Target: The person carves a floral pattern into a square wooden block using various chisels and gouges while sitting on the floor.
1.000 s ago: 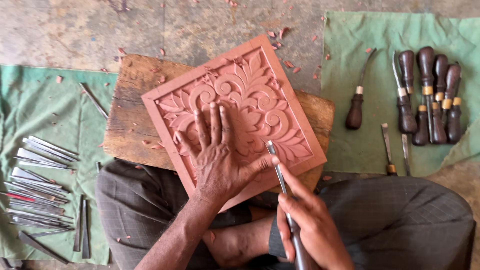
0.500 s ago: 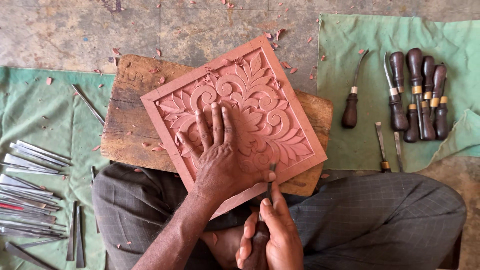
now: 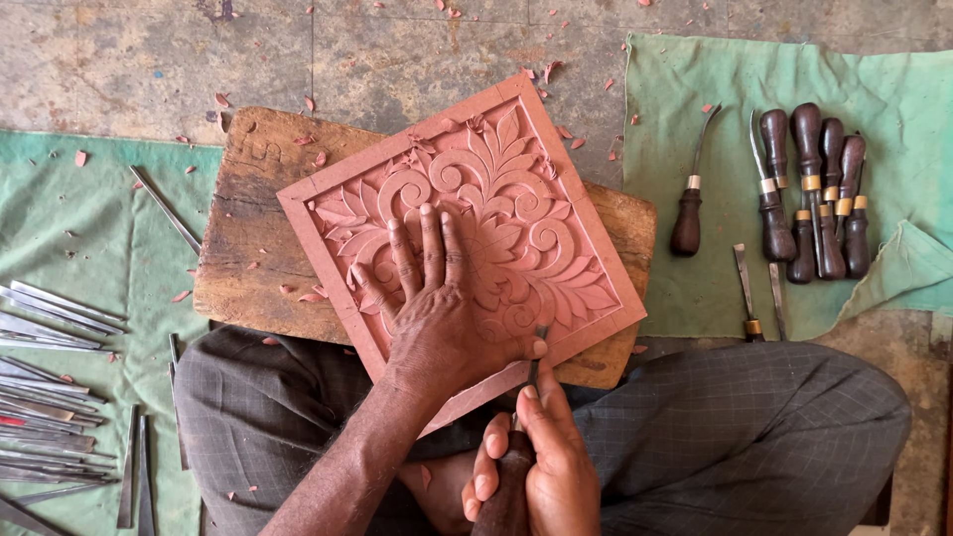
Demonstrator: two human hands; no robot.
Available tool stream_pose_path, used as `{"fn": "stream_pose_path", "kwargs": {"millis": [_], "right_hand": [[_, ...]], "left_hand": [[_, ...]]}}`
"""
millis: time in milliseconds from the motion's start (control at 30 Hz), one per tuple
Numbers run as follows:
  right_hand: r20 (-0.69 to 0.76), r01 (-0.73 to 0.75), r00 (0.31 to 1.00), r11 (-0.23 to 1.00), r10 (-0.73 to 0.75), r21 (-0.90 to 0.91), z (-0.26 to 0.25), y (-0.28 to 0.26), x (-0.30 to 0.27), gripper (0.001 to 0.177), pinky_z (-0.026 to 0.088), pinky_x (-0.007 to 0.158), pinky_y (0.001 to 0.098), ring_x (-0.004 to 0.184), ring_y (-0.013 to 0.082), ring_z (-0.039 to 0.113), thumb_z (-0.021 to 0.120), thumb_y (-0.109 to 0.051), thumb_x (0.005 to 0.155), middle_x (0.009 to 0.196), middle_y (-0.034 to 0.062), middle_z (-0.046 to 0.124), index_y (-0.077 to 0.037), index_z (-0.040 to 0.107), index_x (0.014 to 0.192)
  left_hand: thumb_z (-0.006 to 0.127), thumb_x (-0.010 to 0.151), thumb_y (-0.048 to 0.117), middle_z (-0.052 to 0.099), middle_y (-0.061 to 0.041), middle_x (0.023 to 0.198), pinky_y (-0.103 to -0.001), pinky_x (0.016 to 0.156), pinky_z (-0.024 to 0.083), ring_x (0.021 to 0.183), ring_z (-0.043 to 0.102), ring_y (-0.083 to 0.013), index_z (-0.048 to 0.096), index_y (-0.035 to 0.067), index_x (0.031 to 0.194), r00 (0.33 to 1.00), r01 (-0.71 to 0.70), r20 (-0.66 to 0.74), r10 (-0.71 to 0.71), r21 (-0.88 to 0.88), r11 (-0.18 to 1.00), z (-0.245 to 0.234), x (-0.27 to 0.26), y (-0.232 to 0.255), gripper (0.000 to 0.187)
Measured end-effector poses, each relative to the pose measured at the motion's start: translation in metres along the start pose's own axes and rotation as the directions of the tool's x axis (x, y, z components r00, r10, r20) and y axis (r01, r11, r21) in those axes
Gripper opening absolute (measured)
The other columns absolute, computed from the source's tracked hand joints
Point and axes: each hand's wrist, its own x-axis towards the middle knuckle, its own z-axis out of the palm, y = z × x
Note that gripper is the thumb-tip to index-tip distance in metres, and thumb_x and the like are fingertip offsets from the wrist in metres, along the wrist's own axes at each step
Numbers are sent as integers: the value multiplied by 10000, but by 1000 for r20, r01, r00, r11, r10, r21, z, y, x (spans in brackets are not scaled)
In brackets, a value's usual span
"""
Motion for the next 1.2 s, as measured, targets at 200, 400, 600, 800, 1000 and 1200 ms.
{"fn": "stream_pose_path", "kwargs": {"millis": [200,400,600,800,1000,1200], "right_hand": [[55,0,998,1000,1,-12,-17,-3,5,678,484,293,401,342,214,513,382,-246,1002,619,90,498,-399,248,1649],[180,-30,982,994,48,-103,-54,-17,9,666,459,269,387,315,212,484,410,-223,1005,612,86,487,-345,239,1636],[220,-108,956,931,193,-349,-52,-71,7,674,408,259,332,284,180,449,447,-191,985,543,65,465,-306,296,1632],[216,41,972,839,92,-543,-40,-93,13,639,386,281,273,312,126,435,465,-178,1002,561,50,469,-164,376,1635],[101,-34,990,877,94,-479,-36,-65,-4,717,412,253,356,275,203,457,474,-232,950,511,85,486,-315,326,1646],[19,38,999,936,-34,-349,-30,-13,2,732,456,262,417,293,257,511,473,-278,955,545,109,517,-409,244,1638]], "left_hand": [[808,422,872,17,-248,1660,-841,1007,-144,1498,-169,-468,31,-33,1565,999,35,9,-36,43,998,-1,-1,7,1653],[777,428,901,81,-245,1654,-837,1031,-118,1512,-126,-452,99,-45,1553,992,11,-130,-5,51,999,6,-6,6,1619],[647,486,987,68,-257,1665,-804,1046,-145,1501,-132,-475,97,-7,1589,973,10,-231,13,99,995,26,-3,6,1583],[453,753,1085,80,-174,1745,-741,1133,-176,1595,-118,-410,100,47,1678,936,92,-351,35,340,936,41,-5,2,1435],[654,489,997,60,-254,1682,-788,1063,-173,1528,-121,-476,68,-27,1601,962,-33,-269,53,80,996,22,-7,1,1621],[810,352,888,34,-244,1671,-806,1064,-148,1519,-133,-474,44,-50,1565,990,4,-138,-4,-1,1000,7,-7,6,1714]]}}
